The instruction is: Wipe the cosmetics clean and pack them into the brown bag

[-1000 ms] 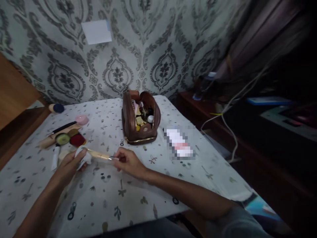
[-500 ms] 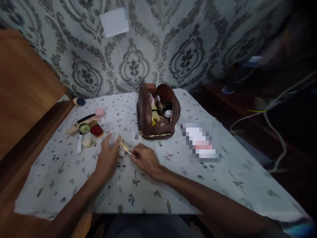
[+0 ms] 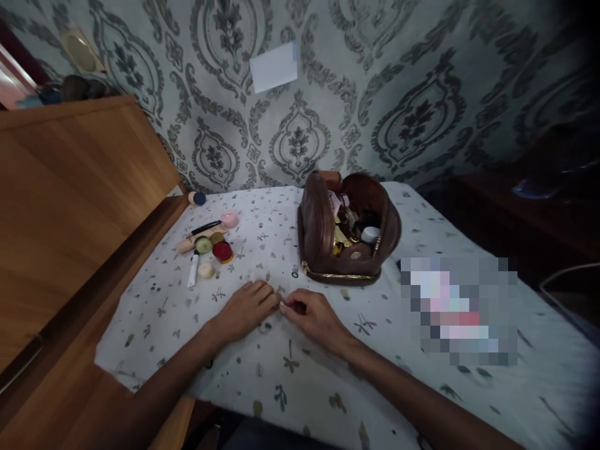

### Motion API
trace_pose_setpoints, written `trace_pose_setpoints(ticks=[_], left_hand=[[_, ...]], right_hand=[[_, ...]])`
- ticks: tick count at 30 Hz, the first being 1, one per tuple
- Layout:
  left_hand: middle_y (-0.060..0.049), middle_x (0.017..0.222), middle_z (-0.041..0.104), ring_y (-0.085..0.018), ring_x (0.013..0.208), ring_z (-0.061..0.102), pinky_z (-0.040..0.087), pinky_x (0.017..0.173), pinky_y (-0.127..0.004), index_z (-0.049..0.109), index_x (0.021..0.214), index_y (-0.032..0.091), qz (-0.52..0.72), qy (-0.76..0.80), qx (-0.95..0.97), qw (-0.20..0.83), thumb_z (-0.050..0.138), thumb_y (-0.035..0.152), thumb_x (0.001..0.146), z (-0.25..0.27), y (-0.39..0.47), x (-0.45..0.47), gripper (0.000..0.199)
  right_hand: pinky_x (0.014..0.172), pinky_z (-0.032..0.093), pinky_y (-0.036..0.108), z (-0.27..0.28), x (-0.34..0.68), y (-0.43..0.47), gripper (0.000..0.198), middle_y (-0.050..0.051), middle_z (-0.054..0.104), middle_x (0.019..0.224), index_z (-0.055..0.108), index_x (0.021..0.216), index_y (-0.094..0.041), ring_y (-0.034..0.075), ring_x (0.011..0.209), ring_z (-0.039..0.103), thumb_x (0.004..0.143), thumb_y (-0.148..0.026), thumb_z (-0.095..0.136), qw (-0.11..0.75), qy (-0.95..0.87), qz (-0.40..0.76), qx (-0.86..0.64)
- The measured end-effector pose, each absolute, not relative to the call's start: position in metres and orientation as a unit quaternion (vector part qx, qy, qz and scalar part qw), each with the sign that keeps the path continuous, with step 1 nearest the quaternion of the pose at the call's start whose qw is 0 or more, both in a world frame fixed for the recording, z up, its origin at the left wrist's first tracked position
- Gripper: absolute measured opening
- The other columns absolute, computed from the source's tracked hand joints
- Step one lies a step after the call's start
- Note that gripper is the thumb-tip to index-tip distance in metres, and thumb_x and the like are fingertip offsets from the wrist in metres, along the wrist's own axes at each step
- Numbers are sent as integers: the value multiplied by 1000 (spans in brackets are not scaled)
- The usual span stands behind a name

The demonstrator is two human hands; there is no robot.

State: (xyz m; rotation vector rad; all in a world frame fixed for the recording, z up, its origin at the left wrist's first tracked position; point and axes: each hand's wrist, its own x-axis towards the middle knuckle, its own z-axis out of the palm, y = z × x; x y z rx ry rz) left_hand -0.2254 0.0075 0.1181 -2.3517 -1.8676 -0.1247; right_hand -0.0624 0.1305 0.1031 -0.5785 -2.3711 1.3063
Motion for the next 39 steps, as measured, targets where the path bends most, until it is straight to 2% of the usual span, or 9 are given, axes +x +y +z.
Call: trace_pose_setpoints(ticks=[7,14,17,19,23,26,32,36,39], left_hand=[[-6,94,59,-23,90,55,49,75,-34,56,95,17,10,-626,-778,60,46,26,99,128,16,-260,14],[-12,115,57,-24,108,57,50,93,-40,49,124,17,-265,-759,-593,51,47,28,97,139,12,-265,28],[-13,127,57,-23,116,58,49,99,-39,44,134,18,-346,-722,-599,-23,43,27,99,132,13,-229,37],[-15,140,53,-22,129,52,45,107,-40,40,142,19,-316,-663,-673,-84,40,22,98,120,12,-209,44],[-12,146,52,-22,138,45,24,119,-57,41,145,23,-246,-637,-728,-54,30,5,90,91,5,-218,60],[-12,147,52,-24,138,45,28,117,-57,43,144,22,-205,-666,-717,-28,33,7,88,77,8,-254,59],[-12,138,59,-24,127,55,45,108,-43,55,132,21,-248,-685,-685,-12,38,23,93,83,15,-275,43],[-13,125,63,-28,119,58,45,104,-45,63,112,19,-370,-739,-563,2,42,34,90,100,19,-258,34],[-8,101,68,-24,96,63,51,91,-39,63,100,19,-521,-760,-385,-50,53,39,83,110,29,-248,29]], right_hand=[[54,37,23,106,-62,139,24,1,62,63,70,74,-14,12,59,52,79,-35,59,152,-799,537,-223],[55,35,23,103,-62,141,17,0,60,61,65,69,-16,13,56,50,79,-30,60,186,-816,474,-274],[60,36,24,103,-62,139,12,1,63,67,64,71,-16,14,61,53,79,-23,60,189,-856,405,-260],[63,37,25,103,-61,137,4,2,65,72,65,74,-16,15,66,55,77,-17,61,179,-871,380,-256],[69,39,25,105,-59,131,5,3,67,79,68,80,-16,16,73,58,78,-13,64,165,-882,363,-250],[69,39,24,106,-58,132,7,3,67,78,69,81,-16,15,73,58,83,-22,66,166,-873,371,-269],[58,36,21,110,-57,139,17,-2,60,61,67,69,-14,10,60,51,83,-24,67,185,-785,514,-292],[47,31,19,112,-62,140,24,-6,50,47,59,63,-15,7,44,41,85,-23,64,135,-630,691,-328],[44,30,19,112,-64,136,21,-6,53,48,58,66,-16,6,41,41,86,-21,63,125,-542,763,-328]])
